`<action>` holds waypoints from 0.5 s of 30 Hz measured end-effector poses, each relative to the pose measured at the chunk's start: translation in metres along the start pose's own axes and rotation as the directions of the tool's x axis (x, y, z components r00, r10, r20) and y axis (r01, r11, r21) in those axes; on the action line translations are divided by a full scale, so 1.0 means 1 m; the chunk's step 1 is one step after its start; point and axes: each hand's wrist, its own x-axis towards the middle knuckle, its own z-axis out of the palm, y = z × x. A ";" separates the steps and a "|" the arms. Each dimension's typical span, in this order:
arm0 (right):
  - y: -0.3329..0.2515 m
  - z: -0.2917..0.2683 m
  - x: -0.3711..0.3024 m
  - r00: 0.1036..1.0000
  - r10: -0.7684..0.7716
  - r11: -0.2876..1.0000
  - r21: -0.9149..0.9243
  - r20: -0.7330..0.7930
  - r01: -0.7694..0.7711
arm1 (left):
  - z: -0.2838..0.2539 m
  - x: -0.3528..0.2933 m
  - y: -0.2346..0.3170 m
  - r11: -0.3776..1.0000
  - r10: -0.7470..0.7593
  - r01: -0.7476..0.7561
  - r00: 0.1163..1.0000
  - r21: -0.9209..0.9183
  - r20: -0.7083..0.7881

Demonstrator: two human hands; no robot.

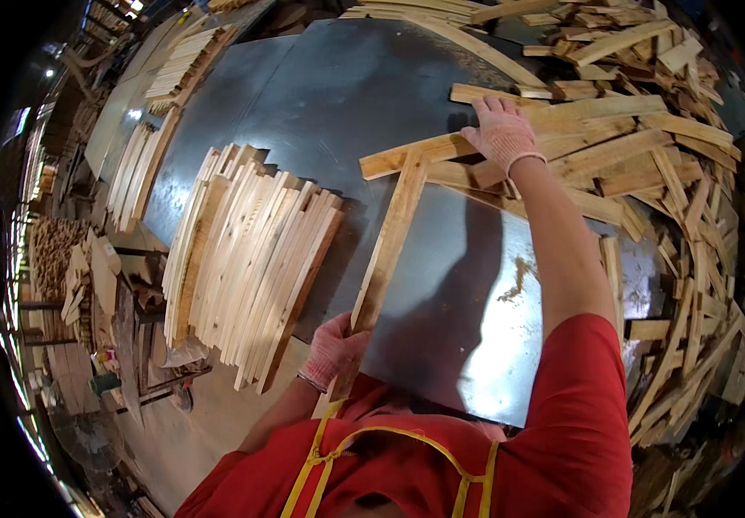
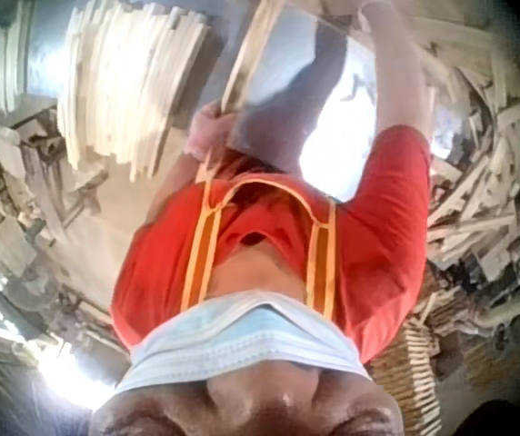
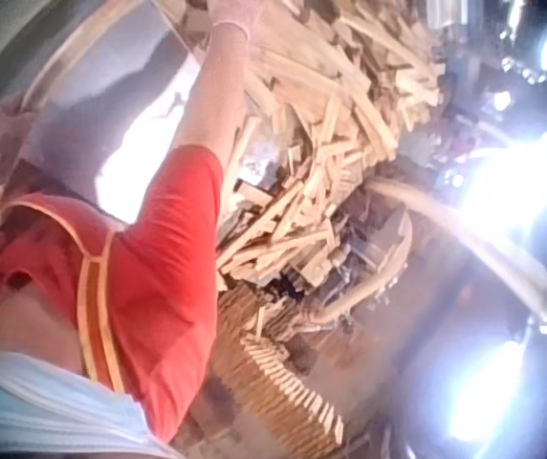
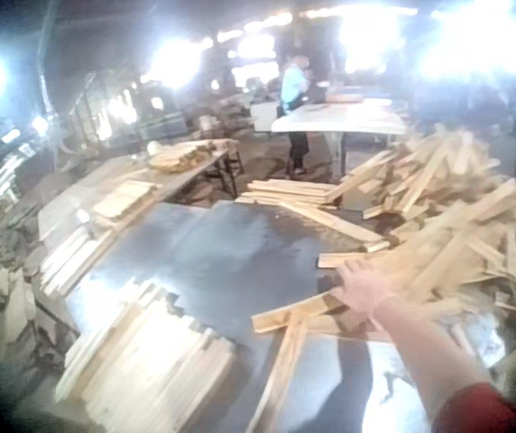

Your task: The person sorts wooden planks on a metal table in a workshop. They pick up individual planks from a disorganized pile, inspect them, and place them into a neat, aligned stack.

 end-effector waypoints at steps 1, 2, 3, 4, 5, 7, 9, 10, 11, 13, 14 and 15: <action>-0.009 0.002 0.006 0.995 -0.007 1.000 -0.013 0.098 0.008 | -0.003 -0.002 -0.003 0.998 0.021 -0.022 1.000 -0.051 -0.018; -0.017 0.003 0.009 0.981 -0.008 1.000 -0.027 0.194 0.014 | -0.007 -0.003 -0.009 0.994 0.043 -0.047 0.998 -0.098 -0.035; -0.026 0.001 0.009 0.956 -0.009 0.999 -0.042 0.293 0.023 | -0.011 -0.006 -0.013 0.987 0.061 -0.067 0.997 -0.146 -0.050; -0.028 0.001 0.004 0.910 -0.011 0.997 -0.062 0.415 0.041 | -0.016 -0.010 -0.010 0.998 0.051 -0.053 0.996 -0.023 -0.079; -0.027 0.000 -0.003 0.886 -0.032 0.997 -0.054 0.462 0.064 | -0.025 -0.016 -0.002 0.994 0.044 -0.033 0.994 0.103 -0.104; -0.022 -0.011 -0.019 0.832 -0.065 0.992 -0.058 0.551 0.115 | -0.039 -0.020 -0.002 0.978 0.043 -0.011 0.987 0.207 -0.154; -0.030 -0.031 -0.061 0.781 -0.135 0.988 0.026 0.609 0.150 | -0.054 -0.026 -0.015 0.984 0.036 0.001 0.978 0.177 -0.206; -0.037 -0.043 -0.079 0.704 -0.104 0.990 0.007 0.703 0.139 | -0.063 -0.021 -0.042 0.980 0.152 -0.118 0.962 0.158 -0.227; -0.040 -0.053 -0.097 0.613 -0.056 0.993 -0.021 0.788 0.119 | -0.068 -0.022 -0.045 0.987 0.115 -0.088 0.973 0.136 -0.198; -0.011 -0.030 -0.149 0.547 -0.045 0.989 -0.040 0.836 0.142 | -0.076 -0.014 -0.036 0.990 0.075 -0.061 0.992 0.127 -0.106; -0.019 -0.037 -0.164 0.509 -0.028 0.992 -0.037 0.861 0.118 | -0.076 -0.013 -0.027 0.997 0.064 -0.061 0.993 0.038 -0.097; -0.037 -0.049 -0.184 0.458 0.005 0.996 -0.047 0.889 0.079 | -0.072 -0.019 -0.017 0.998 0.042 -0.046 0.997 -0.054 -0.063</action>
